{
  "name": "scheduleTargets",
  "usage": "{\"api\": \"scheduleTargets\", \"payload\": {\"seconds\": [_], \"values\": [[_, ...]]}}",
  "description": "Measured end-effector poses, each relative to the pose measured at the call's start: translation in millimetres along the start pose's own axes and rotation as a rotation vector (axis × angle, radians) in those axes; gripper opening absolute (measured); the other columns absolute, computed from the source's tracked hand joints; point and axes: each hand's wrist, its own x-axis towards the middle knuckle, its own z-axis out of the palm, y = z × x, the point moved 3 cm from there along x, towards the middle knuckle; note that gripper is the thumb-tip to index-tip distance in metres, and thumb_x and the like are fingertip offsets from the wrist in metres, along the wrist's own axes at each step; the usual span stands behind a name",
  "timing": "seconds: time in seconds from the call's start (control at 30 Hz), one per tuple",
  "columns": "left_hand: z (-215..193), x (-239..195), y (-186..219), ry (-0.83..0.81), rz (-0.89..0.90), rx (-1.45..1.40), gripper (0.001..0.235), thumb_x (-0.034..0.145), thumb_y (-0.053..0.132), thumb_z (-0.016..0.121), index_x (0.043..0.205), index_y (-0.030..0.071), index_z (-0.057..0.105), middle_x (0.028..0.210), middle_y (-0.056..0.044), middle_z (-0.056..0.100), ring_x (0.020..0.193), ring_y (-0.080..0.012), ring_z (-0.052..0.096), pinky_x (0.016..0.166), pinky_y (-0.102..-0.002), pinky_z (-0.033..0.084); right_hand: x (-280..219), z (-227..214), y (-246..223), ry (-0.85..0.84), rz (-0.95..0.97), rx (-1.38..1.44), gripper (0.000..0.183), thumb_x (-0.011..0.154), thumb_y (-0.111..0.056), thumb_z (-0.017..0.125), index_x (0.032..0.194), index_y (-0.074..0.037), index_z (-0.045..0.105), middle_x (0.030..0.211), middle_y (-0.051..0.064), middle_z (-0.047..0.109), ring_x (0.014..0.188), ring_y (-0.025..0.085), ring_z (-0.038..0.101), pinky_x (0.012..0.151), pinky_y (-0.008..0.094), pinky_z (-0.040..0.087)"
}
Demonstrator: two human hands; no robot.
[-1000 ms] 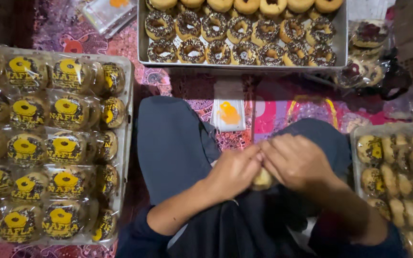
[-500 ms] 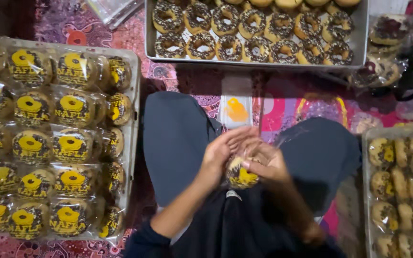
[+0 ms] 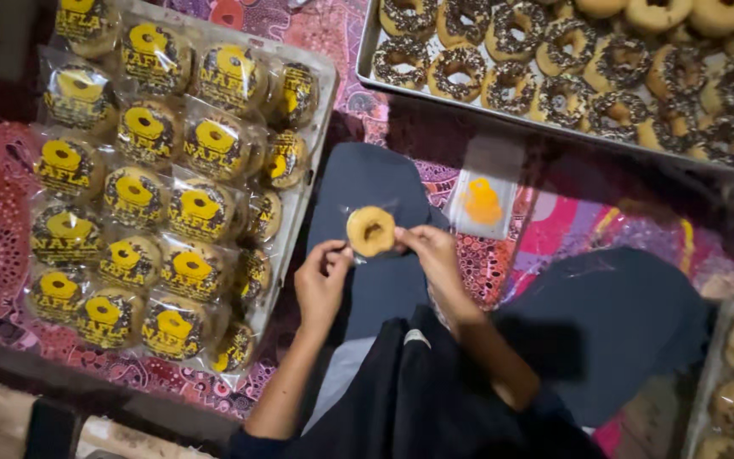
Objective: The person sits on the floor and repeatedly picks doughnuts from a metal tray, places them into clear plastic bags, and sets the filled bags into a crate. The doughnuts include plain and chocolate-sprinkled varieties.
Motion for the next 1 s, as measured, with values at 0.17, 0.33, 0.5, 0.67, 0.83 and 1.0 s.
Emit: {"api": "scheduleTargets", "payload": {"seconds": [0.17, 0.33, 0.5, 0.67, 0.83, 1.0], "values": [[38.2, 6.0, 4.4, -0.375, 0.060, 0.107, 0.027, 0.091, 0.015, 0.073, 0.117, 0.008, 0.075, 0.076, -0.006, 0.072, 0.068, -0.0096, 0.067, 0.064, -0.025, 0.054, 32.7, -81.3, 58.8, -0.071, 0.064, 0.273, 0.044, 0.087, -0.002, 0.075, 0.127, -0.004, 0.055, 0.113, 0.010, 0.069, 0.098, 0.017, 0.072, 0.085, 0.031, 0.060], [144.5, 39.8, 43.5, -0.536, 0.524, 0.103, 0.048, 0.091, 0.019, 0.072, 0.136, 0.005, 0.061, 0.123, -0.020, 0.068, 0.108, -0.0380, 0.067, 0.091, -0.043, 0.055, 94.1, -281.4, 30.4, 0.602, -0.250, 0.284, 0.055, 0.079, -0.007, 0.081, 0.123, -0.003, 0.047, 0.107, 0.015, 0.062, 0.082, 0.024, 0.060, 0.067, 0.036, 0.054], [277.4, 99.7, -3.6, -0.613, 0.413, 0.579, 0.042, 0.091, 0.029, 0.070, 0.125, 0.006, 0.064, 0.121, -0.020, 0.065, 0.112, -0.0388, 0.062, 0.096, -0.048, 0.053, 68.8, -252.2, 48.4, 0.695, -0.339, -1.234, 0.118, 0.055, -0.033, 0.096, 0.147, -0.001, 0.029, 0.144, 0.024, 0.040, 0.130, 0.041, 0.036, 0.103, 0.059, 0.035], [324.4, 106.4, -52.2, -0.439, 0.492, 0.842, 0.032, 0.090, 0.023, 0.069, 0.119, 0.012, 0.064, 0.118, -0.012, 0.062, 0.118, -0.0340, 0.058, 0.085, -0.047, 0.058, 50.7, -156.3, 60.4, 0.396, 0.114, -1.160, 0.133, 0.062, -0.036, 0.095, 0.165, -0.018, 0.012, 0.164, 0.015, 0.029, 0.149, 0.039, 0.031, 0.112, 0.058, 0.037], [311.0, 90.5, -41.9, -0.350, 0.727, 0.917, 0.062, 0.078, 0.035, 0.079, 0.134, 0.015, 0.061, 0.125, -0.009, 0.060, 0.125, -0.0309, 0.052, 0.097, -0.053, 0.047, 55.3, -157.5, 5.2, 0.289, 0.004, -1.261, 0.113, 0.064, -0.033, 0.091, 0.155, -0.013, 0.028, 0.154, 0.017, 0.035, 0.140, 0.042, 0.035, 0.110, 0.055, 0.038], [311.5, 104.4, -48.5, -0.670, 0.503, 1.172, 0.075, 0.072, 0.049, 0.083, 0.138, 0.023, 0.058, 0.136, -0.005, 0.056, 0.137, -0.0292, 0.042, 0.119, -0.069, 0.017, 143.3, -171.7, 22.3, 0.226, -0.165, -1.220, 0.028, 0.092, -0.026, 0.068, 0.101, -0.001, 0.075, 0.102, 0.023, 0.074, 0.100, 0.037, 0.071, 0.095, 0.044, 0.057]]}}
